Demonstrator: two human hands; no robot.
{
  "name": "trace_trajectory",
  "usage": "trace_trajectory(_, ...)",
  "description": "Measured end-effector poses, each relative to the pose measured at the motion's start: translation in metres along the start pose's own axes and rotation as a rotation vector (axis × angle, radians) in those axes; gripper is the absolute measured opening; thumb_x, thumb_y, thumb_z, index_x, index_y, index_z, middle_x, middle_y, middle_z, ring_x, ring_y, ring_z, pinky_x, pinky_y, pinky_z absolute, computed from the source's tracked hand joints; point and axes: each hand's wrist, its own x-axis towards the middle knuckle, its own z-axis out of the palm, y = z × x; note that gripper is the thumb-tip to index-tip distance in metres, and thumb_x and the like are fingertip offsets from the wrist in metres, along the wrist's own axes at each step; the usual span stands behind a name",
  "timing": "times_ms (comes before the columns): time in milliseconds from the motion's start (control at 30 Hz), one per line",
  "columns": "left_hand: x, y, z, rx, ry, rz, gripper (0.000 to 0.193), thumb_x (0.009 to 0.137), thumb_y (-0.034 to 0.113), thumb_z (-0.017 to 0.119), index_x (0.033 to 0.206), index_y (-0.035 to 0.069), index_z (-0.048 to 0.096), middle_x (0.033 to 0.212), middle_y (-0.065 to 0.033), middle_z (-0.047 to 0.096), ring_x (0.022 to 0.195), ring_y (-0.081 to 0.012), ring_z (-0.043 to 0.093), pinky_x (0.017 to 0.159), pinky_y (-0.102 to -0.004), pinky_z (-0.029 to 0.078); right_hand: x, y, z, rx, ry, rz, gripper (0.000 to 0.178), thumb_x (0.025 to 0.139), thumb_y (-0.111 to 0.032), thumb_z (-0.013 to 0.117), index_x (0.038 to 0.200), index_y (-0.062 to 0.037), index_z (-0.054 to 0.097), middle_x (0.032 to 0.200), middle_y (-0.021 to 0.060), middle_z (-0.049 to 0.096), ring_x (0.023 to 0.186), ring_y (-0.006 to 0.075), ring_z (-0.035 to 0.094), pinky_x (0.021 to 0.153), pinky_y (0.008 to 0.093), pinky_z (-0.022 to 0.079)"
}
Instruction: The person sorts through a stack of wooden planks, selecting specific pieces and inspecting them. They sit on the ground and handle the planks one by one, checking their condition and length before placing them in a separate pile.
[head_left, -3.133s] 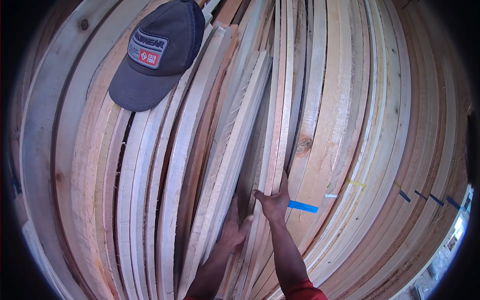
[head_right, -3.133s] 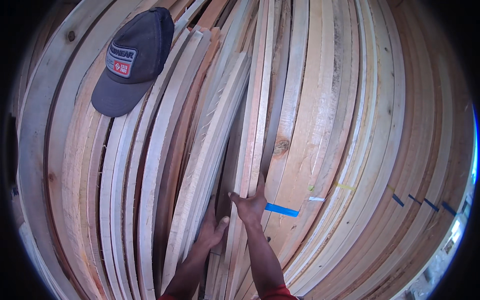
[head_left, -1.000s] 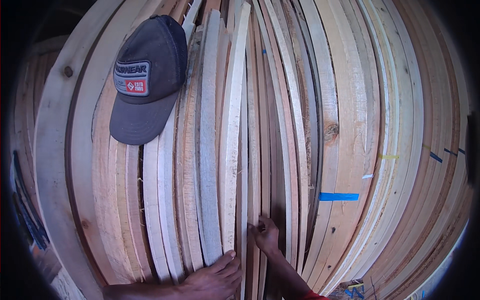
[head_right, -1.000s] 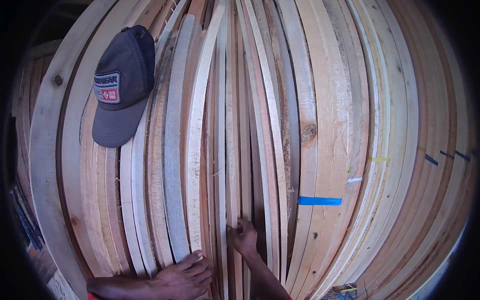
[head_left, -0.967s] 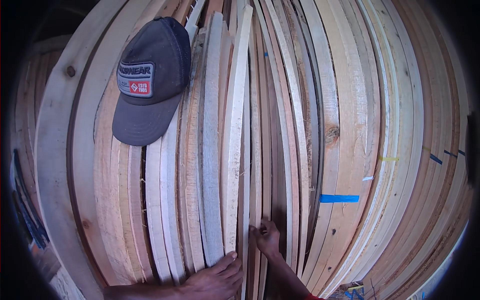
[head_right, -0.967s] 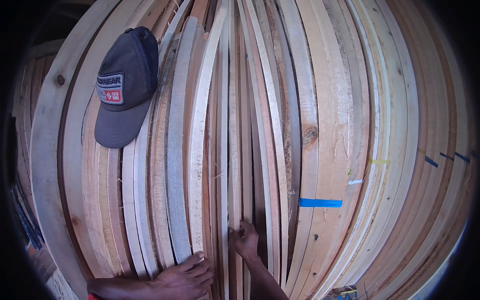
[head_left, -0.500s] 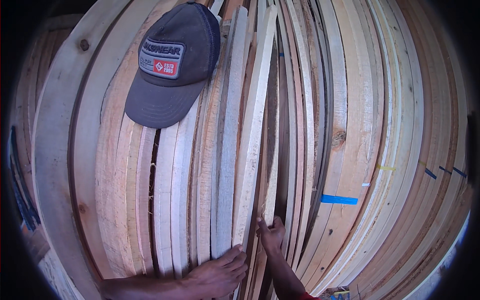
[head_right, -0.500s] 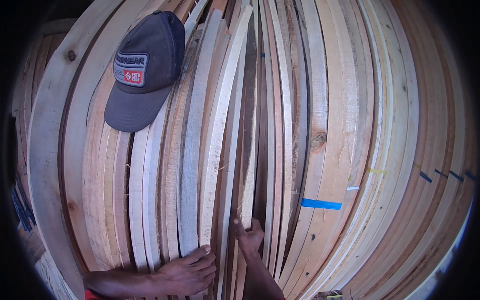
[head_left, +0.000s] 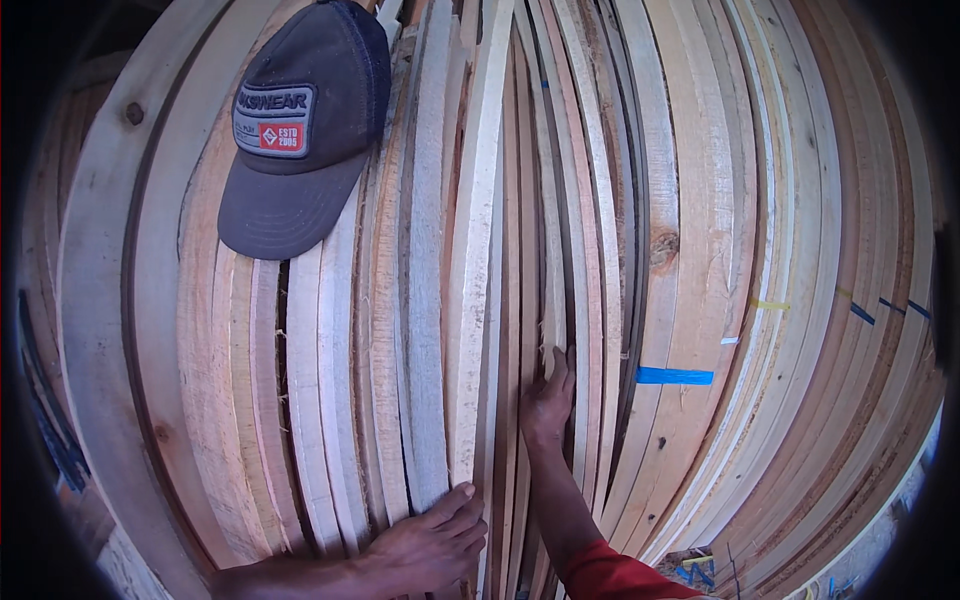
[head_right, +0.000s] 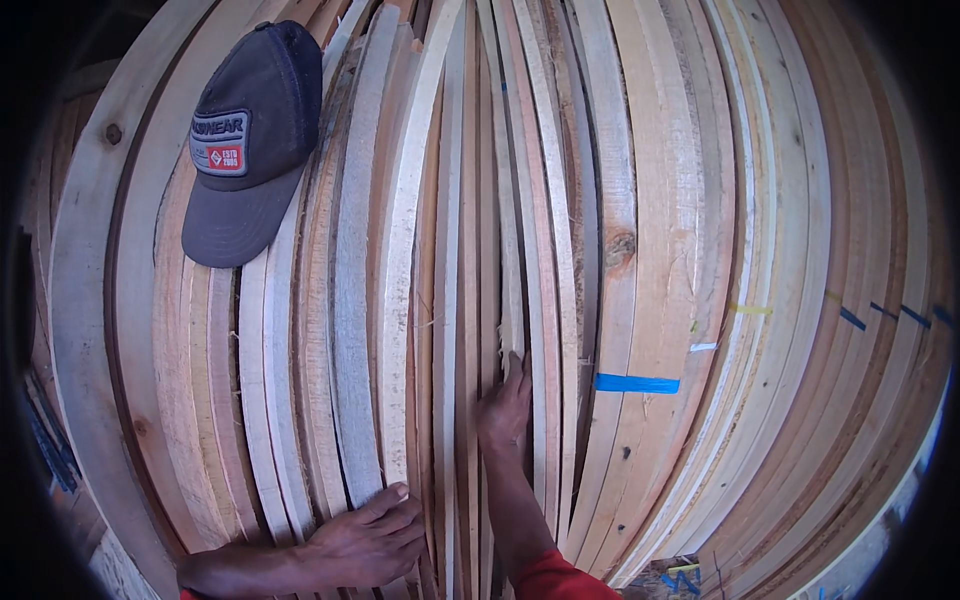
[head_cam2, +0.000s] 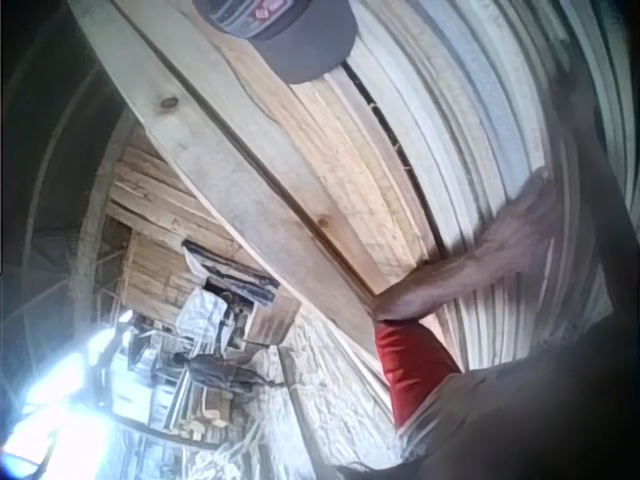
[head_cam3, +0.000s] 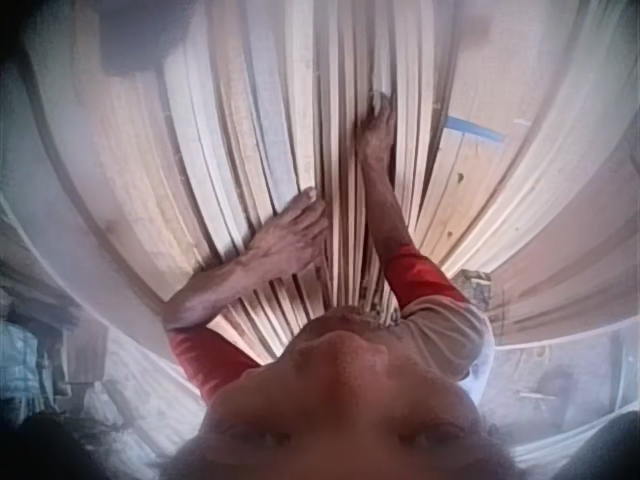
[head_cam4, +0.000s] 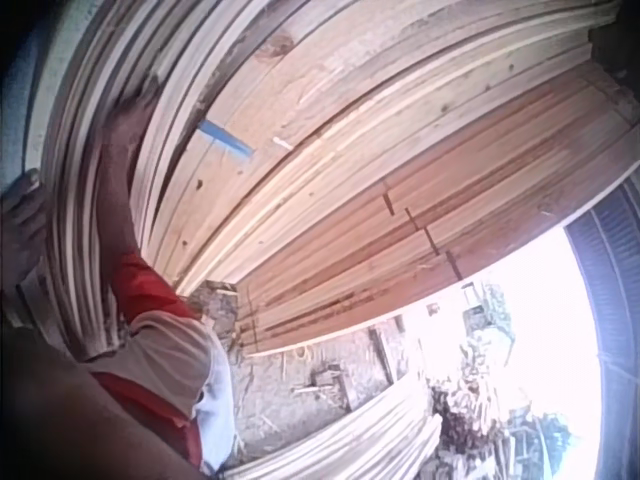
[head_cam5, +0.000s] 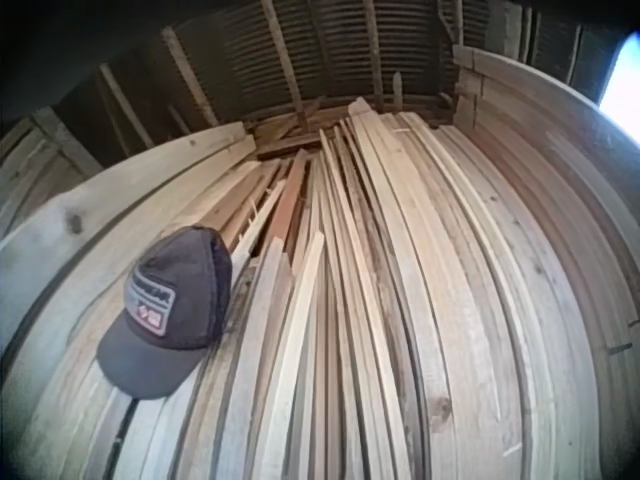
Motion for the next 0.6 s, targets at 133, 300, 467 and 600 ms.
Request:
trace_trajectory(133, -0.001, -0.003, -0.005, 0.019, -0.011, 0.048, 0.030, 0.087, 0.026, 0.053, 0.102, 0.005, 0.067, 0.107, -0.0082, 0.065, 0.122, -0.0256, 0.051, 0.117, -0.0511, 0.018, -0.014, 0.006, -0.008, -0.080, -0.016, -0.094, 0.045, 0.076, 0.007, 0.058, 0.120, -0.0005, 0.059, 0.136, 0.0248, 0.047, 0.119, 0.0417, 0.052, 0.095, 0.0448, 0.047)
trace_trajectory(300, 0.001, -0.002, -0.015, -0.005, -0.059, -0.009, 0.029, 0.088, 0.027, 0.052, 0.100, 0.005, 0.066, 0.108, -0.0090, 0.064, 0.124, -0.0259, 0.050, 0.118, -0.0518, 0.016, -0.054, -0.013, -0.013, 0.076, -0.160, 0.091, 0.026, 0.087, -0.004, 0.055, 0.109, 0.0032, 0.064, 0.114, 0.0279, 0.060, 0.106, 0.0424, 0.058, 0.086, 0.0468, 0.050)
trace_trajectory(467, 0.003, -0.002, -0.014, -0.019, -0.058, -0.023, 0.028, 0.088, 0.025, 0.052, 0.099, 0.005, 0.067, 0.107, -0.0081, 0.064, 0.124, -0.0255, 0.049, 0.118, -0.0515, 0.016, -0.068, -0.011, -0.008, 0.085, -0.140, 0.079, 0.029, 0.091, -0.015, 0.057, 0.114, 0.0021, 0.060, 0.101, 0.0264, 0.063, 0.086, 0.0453, 0.062, 0.077, 0.0517, 0.051)
trace_trajectory(600, -0.003, 0.005, 0.001, -0.087, -0.028, -0.046, 0.033, 0.086, 0.026, 0.052, 0.104, 0.005, 0.069, 0.113, -0.0095, 0.063, 0.129, -0.0279, 0.045, 0.119, -0.0515, 0.015, -0.063, -0.003, -0.005, 0.084, -0.249, 0.159, 0.031, 0.090, -0.016, 0.058, 0.114, 0.0040, 0.060, 0.098, 0.0269, 0.064, 0.088, 0.0455, 0.062, 0.078, 0.0512, 0.050)
